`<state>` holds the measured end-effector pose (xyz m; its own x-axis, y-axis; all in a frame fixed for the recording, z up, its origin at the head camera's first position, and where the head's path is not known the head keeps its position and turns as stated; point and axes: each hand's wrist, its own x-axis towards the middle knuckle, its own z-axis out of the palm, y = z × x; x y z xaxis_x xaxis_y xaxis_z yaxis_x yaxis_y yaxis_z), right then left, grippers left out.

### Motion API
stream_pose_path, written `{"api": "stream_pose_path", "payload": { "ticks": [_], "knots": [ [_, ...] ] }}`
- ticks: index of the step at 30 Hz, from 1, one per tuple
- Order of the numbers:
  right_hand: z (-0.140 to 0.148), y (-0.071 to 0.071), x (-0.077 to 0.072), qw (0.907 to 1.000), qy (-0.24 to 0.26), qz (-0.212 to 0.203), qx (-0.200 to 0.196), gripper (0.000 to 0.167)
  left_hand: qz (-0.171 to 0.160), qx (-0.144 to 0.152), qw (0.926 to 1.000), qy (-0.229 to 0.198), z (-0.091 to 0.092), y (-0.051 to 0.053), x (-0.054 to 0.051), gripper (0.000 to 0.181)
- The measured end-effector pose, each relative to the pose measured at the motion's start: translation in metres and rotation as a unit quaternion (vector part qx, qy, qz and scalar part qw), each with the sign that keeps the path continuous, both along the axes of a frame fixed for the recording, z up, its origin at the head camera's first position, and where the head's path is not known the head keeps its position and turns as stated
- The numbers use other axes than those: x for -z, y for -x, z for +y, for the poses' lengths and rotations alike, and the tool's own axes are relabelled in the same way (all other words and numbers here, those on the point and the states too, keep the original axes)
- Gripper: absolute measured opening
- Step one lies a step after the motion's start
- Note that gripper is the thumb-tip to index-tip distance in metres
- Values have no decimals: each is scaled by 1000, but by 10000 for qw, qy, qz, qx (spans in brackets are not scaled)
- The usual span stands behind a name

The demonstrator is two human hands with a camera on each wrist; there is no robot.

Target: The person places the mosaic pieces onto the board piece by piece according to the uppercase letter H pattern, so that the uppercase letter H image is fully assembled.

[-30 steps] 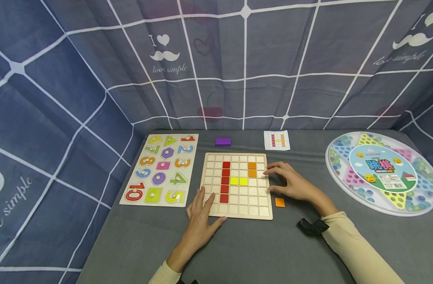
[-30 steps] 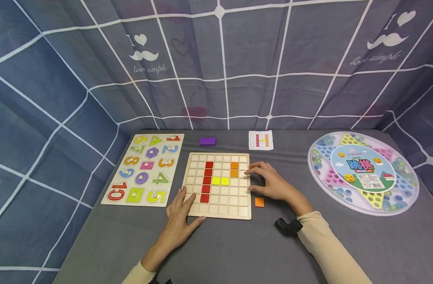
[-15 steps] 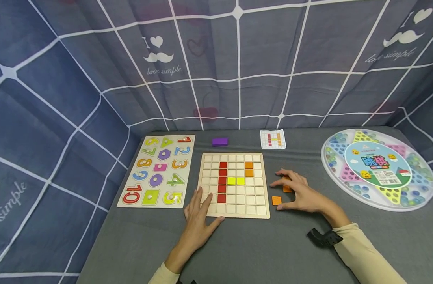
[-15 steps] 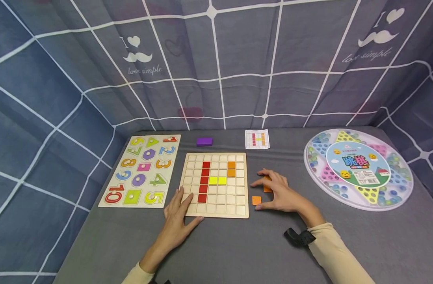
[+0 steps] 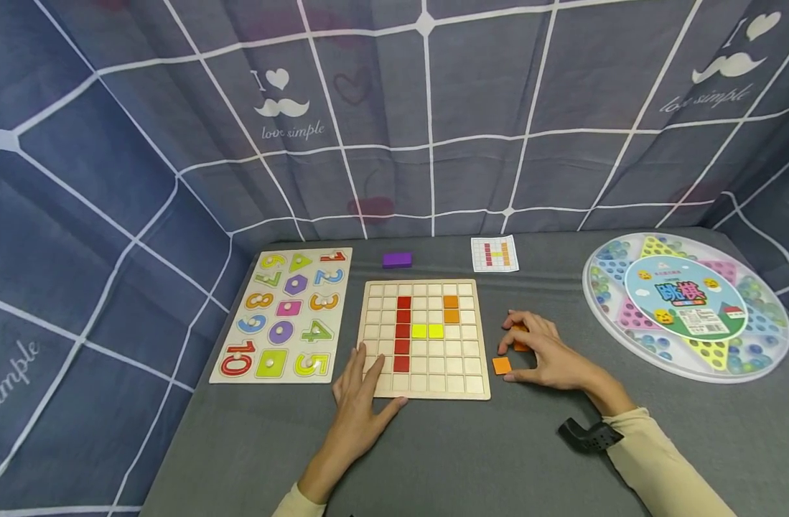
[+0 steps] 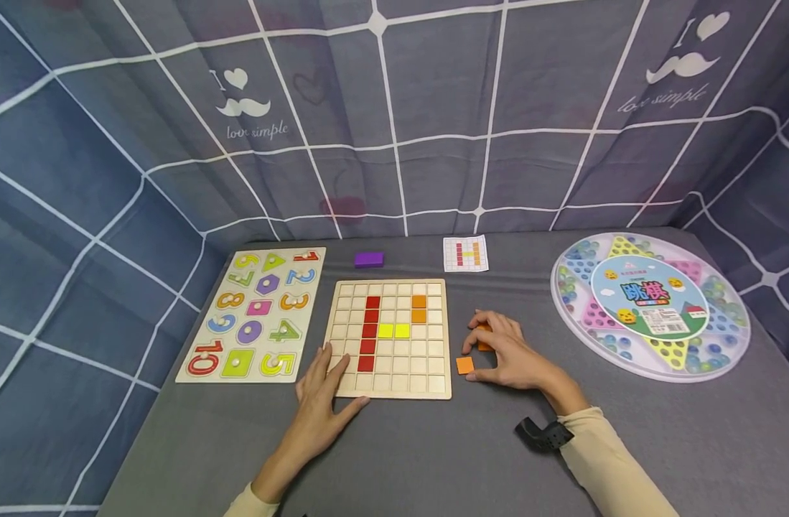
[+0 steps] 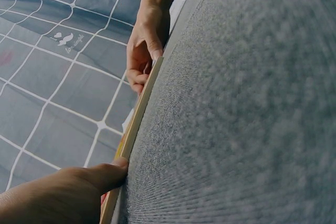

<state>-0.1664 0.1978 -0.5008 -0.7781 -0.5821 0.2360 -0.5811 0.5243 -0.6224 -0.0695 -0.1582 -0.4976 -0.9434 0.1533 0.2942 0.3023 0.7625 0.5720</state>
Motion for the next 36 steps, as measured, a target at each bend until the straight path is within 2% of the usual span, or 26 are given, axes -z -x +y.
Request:
{"api": "stream_pose_path", "payload": {
  "ticks": [14,36],
  "knots": [
    [1,0,0,10000,47,14,-29,35,137,-4,9999,9,0,1,2,77],
    [1,0,-1,9999,120,-79,18,34,10,7,10000,-53,-1,0,0,75]
  ]
}}
